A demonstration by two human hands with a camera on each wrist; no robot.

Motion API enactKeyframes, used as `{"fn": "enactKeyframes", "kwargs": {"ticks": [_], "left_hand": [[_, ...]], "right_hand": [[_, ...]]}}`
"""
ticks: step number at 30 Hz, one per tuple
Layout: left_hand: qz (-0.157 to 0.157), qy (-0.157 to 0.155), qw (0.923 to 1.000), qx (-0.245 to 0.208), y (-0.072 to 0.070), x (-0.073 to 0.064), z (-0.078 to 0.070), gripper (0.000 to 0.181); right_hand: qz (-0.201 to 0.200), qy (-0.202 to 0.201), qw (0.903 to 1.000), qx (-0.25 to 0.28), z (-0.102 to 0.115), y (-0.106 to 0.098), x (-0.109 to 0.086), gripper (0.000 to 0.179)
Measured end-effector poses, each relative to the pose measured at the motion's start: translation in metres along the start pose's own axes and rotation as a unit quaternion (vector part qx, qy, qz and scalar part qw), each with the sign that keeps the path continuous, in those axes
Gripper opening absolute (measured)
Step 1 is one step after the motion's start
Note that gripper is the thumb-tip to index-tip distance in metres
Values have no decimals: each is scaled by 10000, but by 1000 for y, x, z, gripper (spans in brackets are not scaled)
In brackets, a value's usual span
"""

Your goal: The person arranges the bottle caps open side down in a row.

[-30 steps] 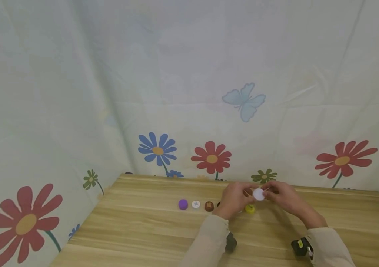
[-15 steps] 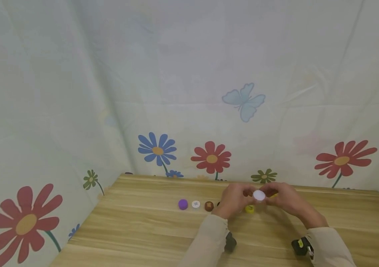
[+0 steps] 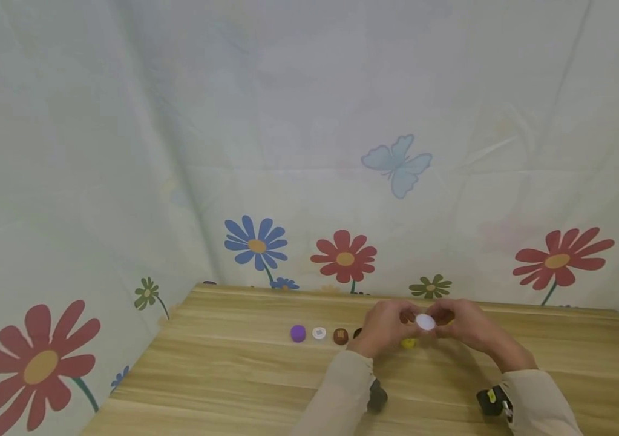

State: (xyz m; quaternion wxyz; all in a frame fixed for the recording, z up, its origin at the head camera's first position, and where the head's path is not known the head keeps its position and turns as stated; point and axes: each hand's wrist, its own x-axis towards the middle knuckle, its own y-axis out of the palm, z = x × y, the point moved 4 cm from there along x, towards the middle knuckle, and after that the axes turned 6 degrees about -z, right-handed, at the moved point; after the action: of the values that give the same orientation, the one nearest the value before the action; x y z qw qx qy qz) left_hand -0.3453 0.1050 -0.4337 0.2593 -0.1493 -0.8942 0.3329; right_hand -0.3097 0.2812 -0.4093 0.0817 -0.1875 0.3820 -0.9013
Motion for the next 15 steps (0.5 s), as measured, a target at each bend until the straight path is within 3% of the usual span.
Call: {"fn": "enactKeyframes", "kwargs": {"ticks": [15], "left_hand": [[301,244,9966,731,13,2,0,19]], "right_hand": [[324,-44,9994,57,-4,2,-1,25]]}}
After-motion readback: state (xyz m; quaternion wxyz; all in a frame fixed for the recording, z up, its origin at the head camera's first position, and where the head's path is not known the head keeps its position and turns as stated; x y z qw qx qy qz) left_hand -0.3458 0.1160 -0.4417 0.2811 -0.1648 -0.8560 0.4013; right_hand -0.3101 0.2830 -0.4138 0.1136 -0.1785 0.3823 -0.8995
